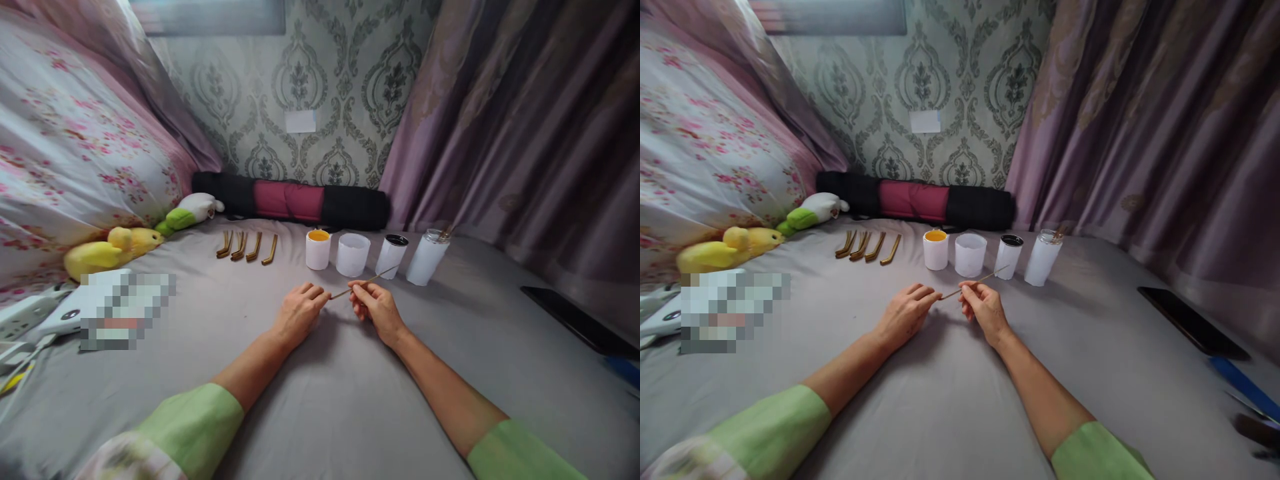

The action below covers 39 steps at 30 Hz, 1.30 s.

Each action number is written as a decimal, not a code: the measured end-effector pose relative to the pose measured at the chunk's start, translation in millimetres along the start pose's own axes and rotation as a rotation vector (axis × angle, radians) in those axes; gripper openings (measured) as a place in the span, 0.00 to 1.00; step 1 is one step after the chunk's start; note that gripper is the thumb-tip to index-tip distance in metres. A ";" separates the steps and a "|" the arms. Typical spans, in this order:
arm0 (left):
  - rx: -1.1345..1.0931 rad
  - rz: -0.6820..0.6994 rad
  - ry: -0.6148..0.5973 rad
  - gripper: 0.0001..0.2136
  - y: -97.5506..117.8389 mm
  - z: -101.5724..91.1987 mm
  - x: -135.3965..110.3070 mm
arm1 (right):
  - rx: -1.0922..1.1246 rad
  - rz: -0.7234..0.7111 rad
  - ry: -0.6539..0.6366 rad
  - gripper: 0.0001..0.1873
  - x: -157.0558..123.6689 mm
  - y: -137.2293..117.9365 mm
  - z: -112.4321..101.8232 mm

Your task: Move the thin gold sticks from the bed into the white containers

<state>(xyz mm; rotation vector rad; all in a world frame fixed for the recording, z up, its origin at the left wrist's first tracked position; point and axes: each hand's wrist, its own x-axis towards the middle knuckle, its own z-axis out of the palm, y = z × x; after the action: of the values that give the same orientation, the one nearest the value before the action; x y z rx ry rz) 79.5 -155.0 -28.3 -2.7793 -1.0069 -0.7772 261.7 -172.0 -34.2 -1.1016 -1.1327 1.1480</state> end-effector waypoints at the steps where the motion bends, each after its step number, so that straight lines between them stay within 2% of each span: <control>1: 0.002 0.000 -0.003 0.13 0.0 0.0 0.0 | 0.000 0.001 -0.002 0.17 0.3 0.5 -0.2; 24: -0.085 -0.055 0.046 0.13 -4.2 7.7 0.3 | 0.031 0.010 -0.008 0.16 0.7 1.4 -0.6; 33: -0.266 -0.164 0.088 0.11 -5.5 15.5 1.3 | 0.037 0.009 -0.006 0.17 1.4 3.7 -2.1; 39: -0.453 -0.291 0.072 0.11 -6.8 16.7 2.0 | 0.036 0.014 0.007 0.15 1.5 3.4 -2.0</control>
<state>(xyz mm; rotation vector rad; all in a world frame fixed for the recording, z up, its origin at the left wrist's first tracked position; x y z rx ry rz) 83.9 -144.5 -42.4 -2.9665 -1.3950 -1.2768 263.5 -170.3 -37.7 -1.0863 -1.0964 1.1698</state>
